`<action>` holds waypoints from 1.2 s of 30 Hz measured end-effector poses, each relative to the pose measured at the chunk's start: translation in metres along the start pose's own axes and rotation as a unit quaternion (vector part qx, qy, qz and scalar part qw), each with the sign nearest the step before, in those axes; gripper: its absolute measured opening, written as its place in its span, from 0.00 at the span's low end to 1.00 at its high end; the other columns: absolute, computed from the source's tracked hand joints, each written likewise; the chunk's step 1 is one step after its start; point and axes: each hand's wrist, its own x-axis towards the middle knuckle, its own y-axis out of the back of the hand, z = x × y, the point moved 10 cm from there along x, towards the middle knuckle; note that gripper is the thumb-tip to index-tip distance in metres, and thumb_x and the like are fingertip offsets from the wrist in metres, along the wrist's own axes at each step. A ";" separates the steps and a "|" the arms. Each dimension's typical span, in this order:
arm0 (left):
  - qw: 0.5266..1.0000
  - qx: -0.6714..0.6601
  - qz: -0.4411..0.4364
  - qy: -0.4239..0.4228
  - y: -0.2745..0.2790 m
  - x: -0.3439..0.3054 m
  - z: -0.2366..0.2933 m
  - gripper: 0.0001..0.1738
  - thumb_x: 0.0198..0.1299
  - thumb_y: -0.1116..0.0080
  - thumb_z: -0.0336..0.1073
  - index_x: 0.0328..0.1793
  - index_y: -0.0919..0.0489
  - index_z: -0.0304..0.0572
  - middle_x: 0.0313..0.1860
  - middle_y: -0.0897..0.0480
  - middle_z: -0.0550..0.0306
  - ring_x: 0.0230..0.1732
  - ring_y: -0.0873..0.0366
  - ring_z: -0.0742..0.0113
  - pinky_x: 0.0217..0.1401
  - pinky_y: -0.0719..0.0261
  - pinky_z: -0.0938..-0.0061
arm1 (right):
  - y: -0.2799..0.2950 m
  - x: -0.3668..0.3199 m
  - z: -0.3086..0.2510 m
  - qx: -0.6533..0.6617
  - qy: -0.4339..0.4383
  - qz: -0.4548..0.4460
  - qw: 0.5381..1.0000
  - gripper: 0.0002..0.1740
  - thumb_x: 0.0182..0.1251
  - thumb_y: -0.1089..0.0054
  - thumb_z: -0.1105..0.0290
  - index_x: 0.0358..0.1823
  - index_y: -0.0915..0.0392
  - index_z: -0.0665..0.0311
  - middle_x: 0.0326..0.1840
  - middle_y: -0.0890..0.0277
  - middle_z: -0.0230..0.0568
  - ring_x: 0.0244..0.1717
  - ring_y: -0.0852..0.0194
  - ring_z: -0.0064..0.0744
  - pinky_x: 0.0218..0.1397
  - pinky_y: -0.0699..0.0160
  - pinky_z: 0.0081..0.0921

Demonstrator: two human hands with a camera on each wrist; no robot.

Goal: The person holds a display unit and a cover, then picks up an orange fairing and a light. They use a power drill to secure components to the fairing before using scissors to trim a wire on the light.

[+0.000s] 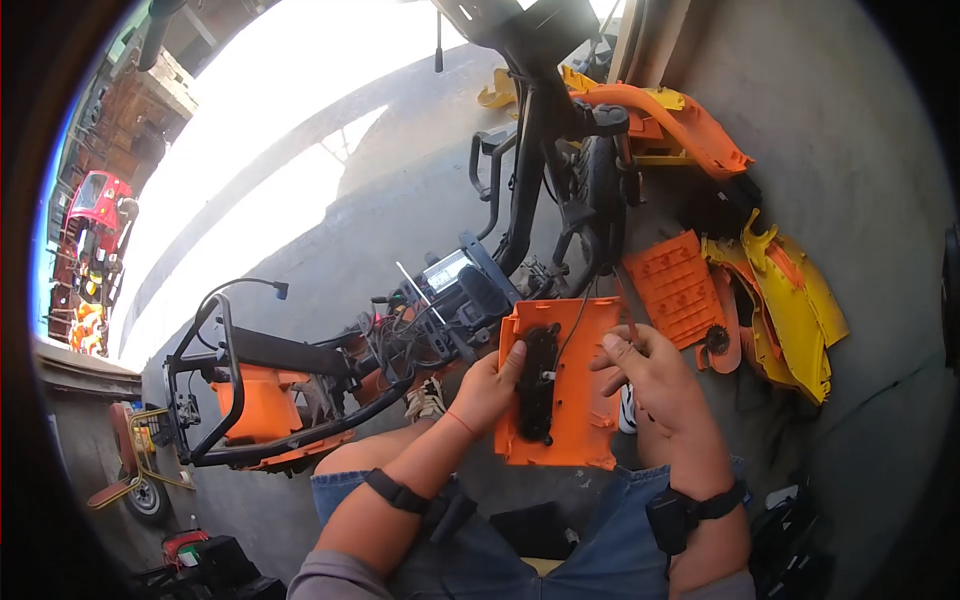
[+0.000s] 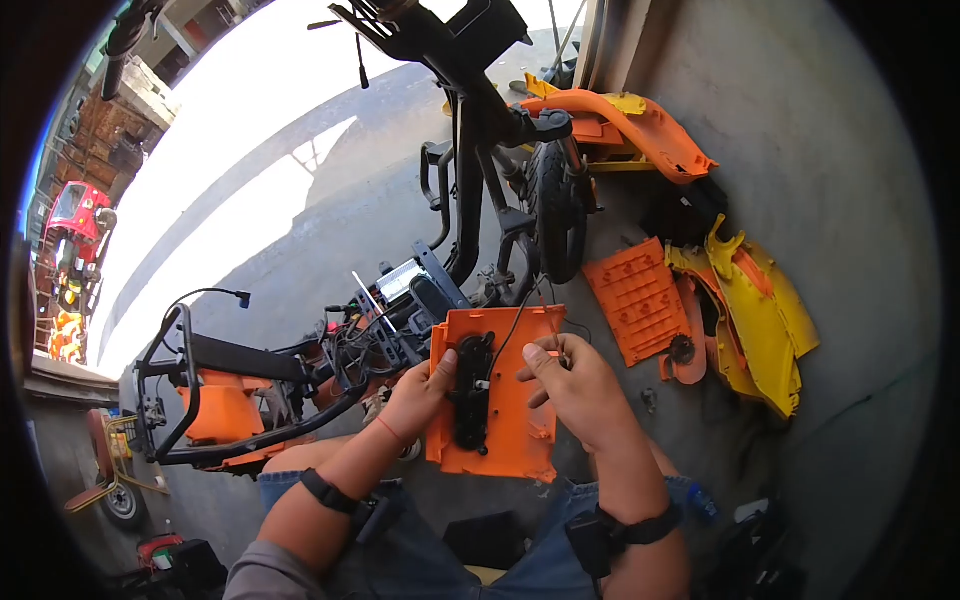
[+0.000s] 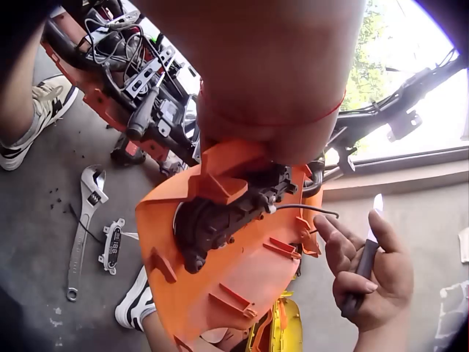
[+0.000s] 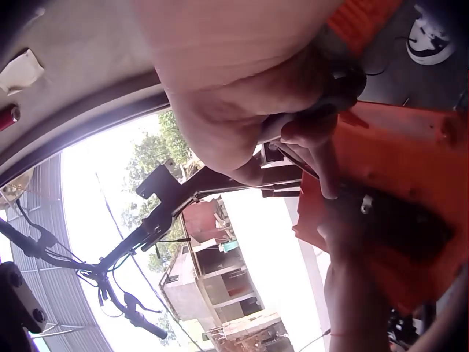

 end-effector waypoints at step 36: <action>0.921 -0.369 -0.066 0.107 -0.010 -0.003 -0.001 0.30 0.75 0.55 0.56 0.67 0.32 0.37 0.53 0.23 0.55 0.51 0.24 0.69 0.54 0.22 0.72 | -0.046 -0.019 -0.022 -0.441 0.127 -0.018 0.888 0.11 0.65 0.43 0.65 0.32 0.21 0.66 0.20 0.23 0.52 0.25 0.22 0.55 0.33 0.26 0.46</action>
